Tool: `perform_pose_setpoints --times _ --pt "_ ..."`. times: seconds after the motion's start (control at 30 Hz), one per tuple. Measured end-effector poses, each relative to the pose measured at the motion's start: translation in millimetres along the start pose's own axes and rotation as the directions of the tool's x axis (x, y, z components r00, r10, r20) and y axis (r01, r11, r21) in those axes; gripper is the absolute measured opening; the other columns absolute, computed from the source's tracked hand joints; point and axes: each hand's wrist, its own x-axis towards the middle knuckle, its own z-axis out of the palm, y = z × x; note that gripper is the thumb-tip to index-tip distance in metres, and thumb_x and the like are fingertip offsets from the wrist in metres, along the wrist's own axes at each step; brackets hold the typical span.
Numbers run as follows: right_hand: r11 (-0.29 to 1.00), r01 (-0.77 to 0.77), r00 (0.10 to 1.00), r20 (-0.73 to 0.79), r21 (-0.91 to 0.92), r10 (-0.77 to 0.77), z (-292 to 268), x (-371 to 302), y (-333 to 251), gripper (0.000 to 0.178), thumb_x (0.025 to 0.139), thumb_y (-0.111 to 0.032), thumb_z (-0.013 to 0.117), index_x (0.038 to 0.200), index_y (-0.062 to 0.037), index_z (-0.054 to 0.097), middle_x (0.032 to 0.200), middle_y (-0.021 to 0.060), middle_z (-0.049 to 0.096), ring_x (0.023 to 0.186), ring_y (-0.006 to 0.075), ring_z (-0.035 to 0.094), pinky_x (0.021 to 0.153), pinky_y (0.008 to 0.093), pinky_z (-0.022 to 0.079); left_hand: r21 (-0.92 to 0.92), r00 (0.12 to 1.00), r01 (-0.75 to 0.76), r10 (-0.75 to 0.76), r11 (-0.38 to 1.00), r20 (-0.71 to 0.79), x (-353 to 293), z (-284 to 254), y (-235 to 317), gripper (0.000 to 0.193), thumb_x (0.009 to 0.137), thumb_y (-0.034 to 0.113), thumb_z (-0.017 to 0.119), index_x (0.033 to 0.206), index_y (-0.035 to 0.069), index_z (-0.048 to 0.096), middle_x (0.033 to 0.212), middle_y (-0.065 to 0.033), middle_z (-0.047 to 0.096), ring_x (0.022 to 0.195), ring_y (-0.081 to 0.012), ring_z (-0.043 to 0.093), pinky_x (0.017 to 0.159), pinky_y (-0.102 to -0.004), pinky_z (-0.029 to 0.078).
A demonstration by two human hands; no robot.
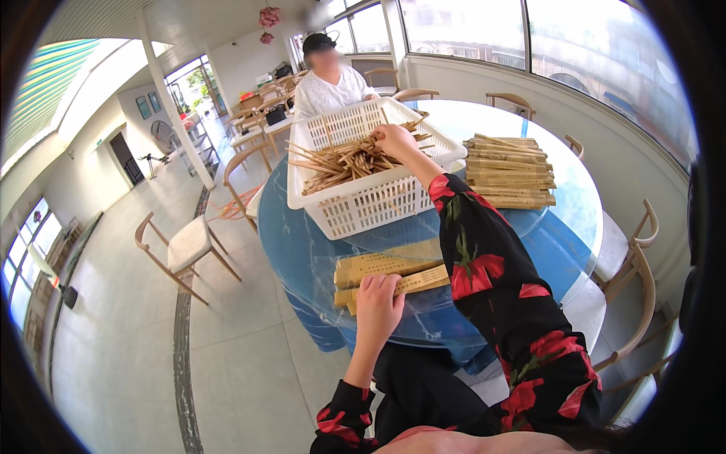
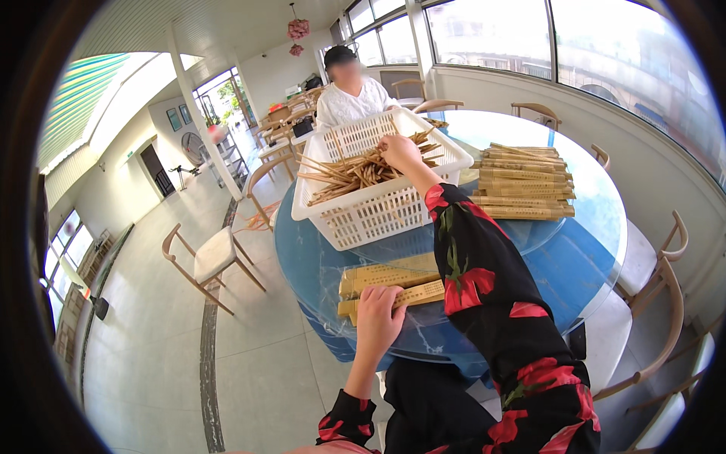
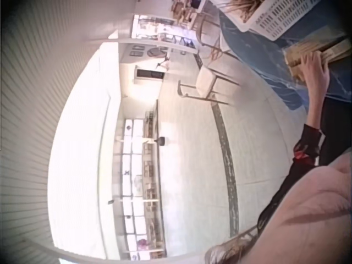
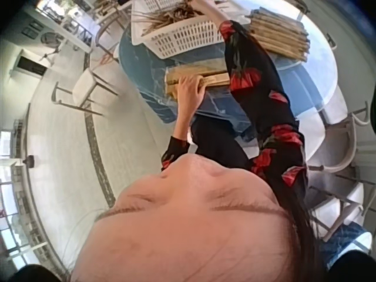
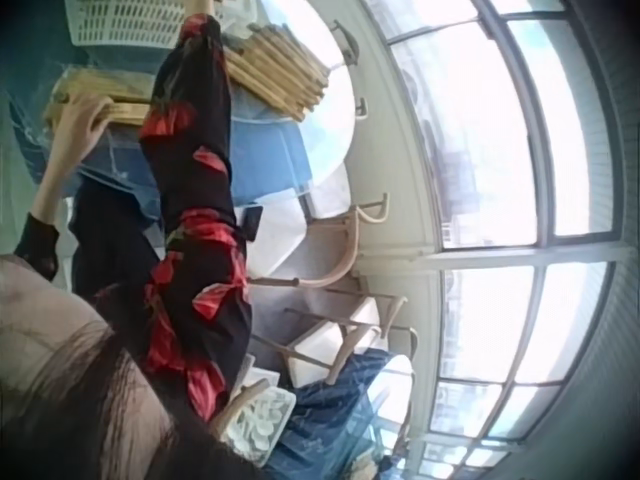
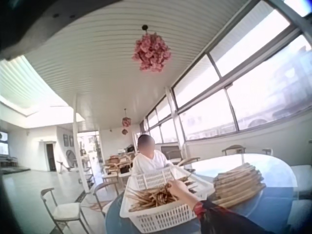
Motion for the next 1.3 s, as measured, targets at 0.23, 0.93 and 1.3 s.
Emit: perform_pose_setpoints --times 0.23,0.93,1.3 --pt "0.972 0.024 1.0 -0.006 -0.234 -0.026 -9 -3 -5 0.028 0.086 -0.011 0.061 0.112 -0.0101 0.07 0.109 0.0143 0.073 0.103 0.0348 0.069 0.087 0.0472 0.054 -0.002 1.0 -0.02 0.019 1.0 -0.013 0 2 1 0.03 0.074 0.004 0.077 0.103 0.004 0.067 0.097 -0.0106 0.066 0.097 -0.0344 0.059 0.089 -0.043 0.049" --pt "0.836 0.204 0.977 0.16 -0.51 -0.141 -8 7 -1 0.017 0.088 -0.013 0.061 0.092 -0.0065 0.076 0.093 0.0175 0.075 0.091 0.0358 0.073 0.08 0.0465 0.058 -0.035 1.0 0.024 -0.024 0.999 -0.006 -1 -2 0 0.03 0.074 0.002 0.076 0.103 0.004 0.068 0.099 -0.0114 0.068 0.1 -0.0359 0.059 0.091 -0.0434 0.049" --pt "0.903 0.205 0.912 -0.261 -0.378 -0.317 -29 -16 -30 0.026 0.1 -0.028 0.054 0.094 -0.0068 0.068 0.082 0.0155 0.072 0.079 0.0355 0.07 0.071 0.0488 0.053 -0.008 1.0 0.008 -0.008 1.0 -0.009 -1 -1 -6 0.028 0.075 0.001 0.074 0.102 0.004 0.067 0.097 -0.0112 0.067 0.097 -0.0356 0.059 0.09 -0.0433 0.049"
